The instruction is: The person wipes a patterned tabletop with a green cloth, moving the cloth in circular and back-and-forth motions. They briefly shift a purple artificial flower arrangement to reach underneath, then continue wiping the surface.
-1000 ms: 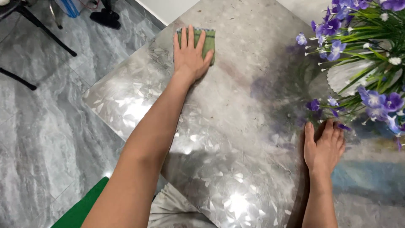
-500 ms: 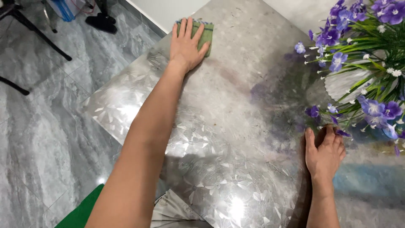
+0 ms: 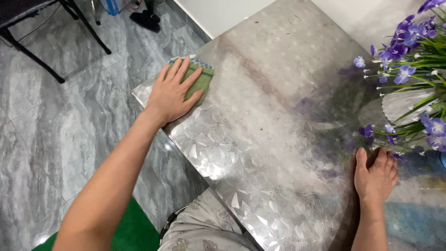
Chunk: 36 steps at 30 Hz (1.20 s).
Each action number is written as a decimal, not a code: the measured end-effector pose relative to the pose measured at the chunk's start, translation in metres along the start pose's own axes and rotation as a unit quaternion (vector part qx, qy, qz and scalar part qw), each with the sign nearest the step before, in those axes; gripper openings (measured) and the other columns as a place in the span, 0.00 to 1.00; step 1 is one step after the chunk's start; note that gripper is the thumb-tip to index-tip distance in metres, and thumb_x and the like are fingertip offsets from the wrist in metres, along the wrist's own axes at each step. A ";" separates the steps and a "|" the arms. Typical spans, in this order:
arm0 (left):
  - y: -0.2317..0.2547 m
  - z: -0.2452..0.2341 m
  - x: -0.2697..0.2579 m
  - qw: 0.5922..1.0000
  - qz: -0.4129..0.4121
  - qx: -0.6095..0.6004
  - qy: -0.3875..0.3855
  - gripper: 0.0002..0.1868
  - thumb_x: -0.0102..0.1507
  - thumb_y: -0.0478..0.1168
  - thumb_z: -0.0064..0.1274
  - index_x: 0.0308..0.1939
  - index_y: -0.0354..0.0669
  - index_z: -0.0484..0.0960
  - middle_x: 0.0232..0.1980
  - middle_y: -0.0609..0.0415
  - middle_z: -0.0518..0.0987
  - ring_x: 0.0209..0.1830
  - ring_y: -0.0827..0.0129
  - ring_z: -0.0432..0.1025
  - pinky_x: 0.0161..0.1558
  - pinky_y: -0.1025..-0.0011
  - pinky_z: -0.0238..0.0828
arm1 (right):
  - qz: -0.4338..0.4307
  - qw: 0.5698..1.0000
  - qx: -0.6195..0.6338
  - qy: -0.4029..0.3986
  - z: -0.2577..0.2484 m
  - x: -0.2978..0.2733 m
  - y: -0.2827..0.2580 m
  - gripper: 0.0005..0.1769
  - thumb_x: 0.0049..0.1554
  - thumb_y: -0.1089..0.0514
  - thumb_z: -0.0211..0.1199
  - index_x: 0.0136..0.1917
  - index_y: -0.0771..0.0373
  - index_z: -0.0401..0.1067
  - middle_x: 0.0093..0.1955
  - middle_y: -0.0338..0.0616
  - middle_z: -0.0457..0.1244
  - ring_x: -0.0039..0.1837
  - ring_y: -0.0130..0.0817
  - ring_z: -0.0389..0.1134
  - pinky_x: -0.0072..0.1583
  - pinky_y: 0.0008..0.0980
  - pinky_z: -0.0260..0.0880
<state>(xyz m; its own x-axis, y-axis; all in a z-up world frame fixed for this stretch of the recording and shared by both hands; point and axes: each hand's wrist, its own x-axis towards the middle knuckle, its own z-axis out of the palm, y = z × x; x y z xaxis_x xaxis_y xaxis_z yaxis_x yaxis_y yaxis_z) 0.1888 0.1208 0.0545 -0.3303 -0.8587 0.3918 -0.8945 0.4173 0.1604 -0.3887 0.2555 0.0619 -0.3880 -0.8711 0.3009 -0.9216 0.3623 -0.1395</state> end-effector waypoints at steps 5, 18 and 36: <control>-0.006 -0.037 -0.053 0.999 -0.031 -0.005 -0.043 0.36 0.71 0.63 0.32 0.80 0.54 0.61 0.84 0.44 0.53 0.84 0.54 0.43 0.79 0.55 0.32 | 0.003 1.000 -0.008 -0.006 0.002 0.002 0.004 0.46 0.70 0.31 0.44 0.81 0.75 0.57 0.78 0.73 0.54 0.79 0.67 0.48 0.74 0.58 0.39; -0.004 0.001 0.006 0.999 0.020 0.020 -0.015 0.36 0.73 0.61 0.33 0.80 0.49 0.62 0.83 0.39 0.56 0.83 0.49 0.46 0.78 0.52 0.35 | -0.013 0.998 -0.054 0.035 0.022 0.004 0.015 0.43 0.75 0.36 0.48 0.81 0.80 0.62 0.76 0.77 0.58 0.77 0.70 0.51 0.72 0.58 0.41; 0.030 0.159 0.251 1.000 0.004 0.009 0.014 0.37 0.72 0.66 0.31 0.81 0.56 0.62 0.82 0.45 0.54 0.81 0.53 0.43 0.74 0.50 0.33 | -0.021 0.997 -0.059 0.033 0.008 0.005 -0.002 0.40 0.73 0.41 0.52 0.78 0.83 0.63 0.73 0.79 0.58 0.69 0.74 0.56 0.70 0.59 0.46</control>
<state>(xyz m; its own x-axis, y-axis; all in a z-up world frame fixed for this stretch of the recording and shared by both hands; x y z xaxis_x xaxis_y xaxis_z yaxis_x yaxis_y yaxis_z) 0.0312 -0.1299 0.0140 -0.3296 -0.8460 0.4192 -0.8968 0.4193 0.1411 -0.3886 0.2472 0.0559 -0.3449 -0.8639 0.3671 -0.9307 0.3656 -0.0139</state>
